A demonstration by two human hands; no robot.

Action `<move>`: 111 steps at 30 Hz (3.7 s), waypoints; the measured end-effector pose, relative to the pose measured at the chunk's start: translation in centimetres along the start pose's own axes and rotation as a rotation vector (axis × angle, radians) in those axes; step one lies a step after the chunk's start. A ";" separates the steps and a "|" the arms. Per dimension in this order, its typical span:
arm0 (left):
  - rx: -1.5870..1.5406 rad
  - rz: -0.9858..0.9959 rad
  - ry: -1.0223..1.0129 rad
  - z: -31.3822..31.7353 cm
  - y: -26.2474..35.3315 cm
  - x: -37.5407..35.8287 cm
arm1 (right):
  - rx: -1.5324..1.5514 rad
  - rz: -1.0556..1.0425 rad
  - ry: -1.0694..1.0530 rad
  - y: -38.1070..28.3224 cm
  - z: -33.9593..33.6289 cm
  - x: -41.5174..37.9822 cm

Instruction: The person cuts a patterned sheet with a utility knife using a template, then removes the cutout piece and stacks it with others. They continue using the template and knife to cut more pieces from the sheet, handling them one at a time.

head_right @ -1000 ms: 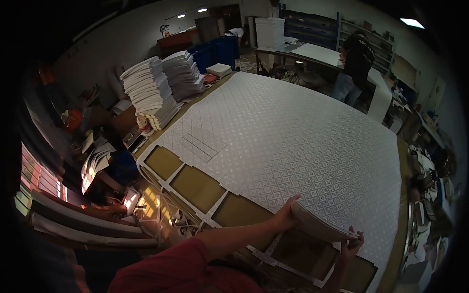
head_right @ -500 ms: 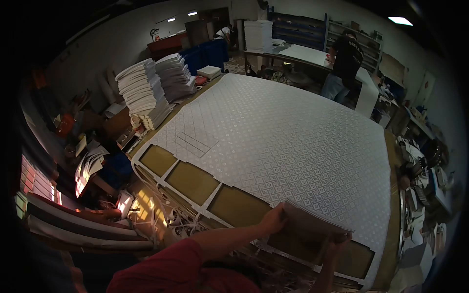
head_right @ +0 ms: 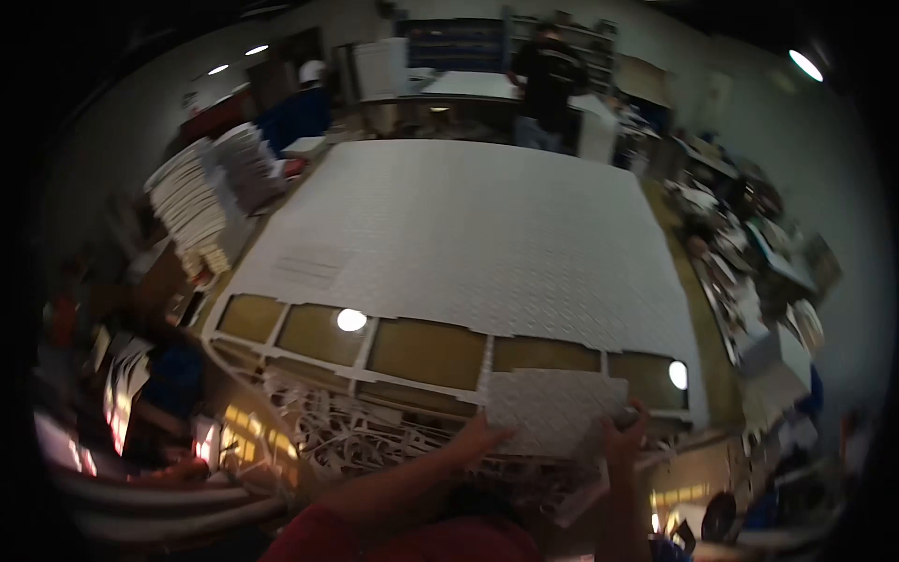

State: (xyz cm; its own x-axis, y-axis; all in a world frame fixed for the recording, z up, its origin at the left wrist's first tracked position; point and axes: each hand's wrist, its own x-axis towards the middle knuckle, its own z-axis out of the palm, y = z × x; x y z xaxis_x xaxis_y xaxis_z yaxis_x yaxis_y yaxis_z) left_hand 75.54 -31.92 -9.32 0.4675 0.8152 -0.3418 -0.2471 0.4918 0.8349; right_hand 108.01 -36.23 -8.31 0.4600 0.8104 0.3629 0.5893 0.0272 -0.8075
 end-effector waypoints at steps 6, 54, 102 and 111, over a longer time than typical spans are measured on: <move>-0.137 -0.002 0.033 4.3 -3.4 -5.0 | 0.135 0.300 0.116 -4.1 -6.0 -5.4; 0.374 -0.244 0.117 29.9 -13.8 9.9 | -0.530 0.357 0.886 34.6 -51.0 35.8; 0.979 -0.337 0.352 -12.1 -32.2 -30.9 | 0.115 -0.624 -0.573 -16.4 4.1 -12.5; 0.822 -0.221 0.622 -14.9 -31.1 -33.7 | 0.097 -0.705 -0.602 -19.3 14.5 -13.7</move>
State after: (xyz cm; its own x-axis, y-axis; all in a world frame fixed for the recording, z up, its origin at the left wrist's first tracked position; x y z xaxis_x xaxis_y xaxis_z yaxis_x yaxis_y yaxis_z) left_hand 54.78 -70.14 -30.16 -0.1432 0.8606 -0.4888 0.5511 0.4796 0.6829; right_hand 80.66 -39.37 -4.46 -0.4205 0.7545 0.5039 0.5309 0.6550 -0.5376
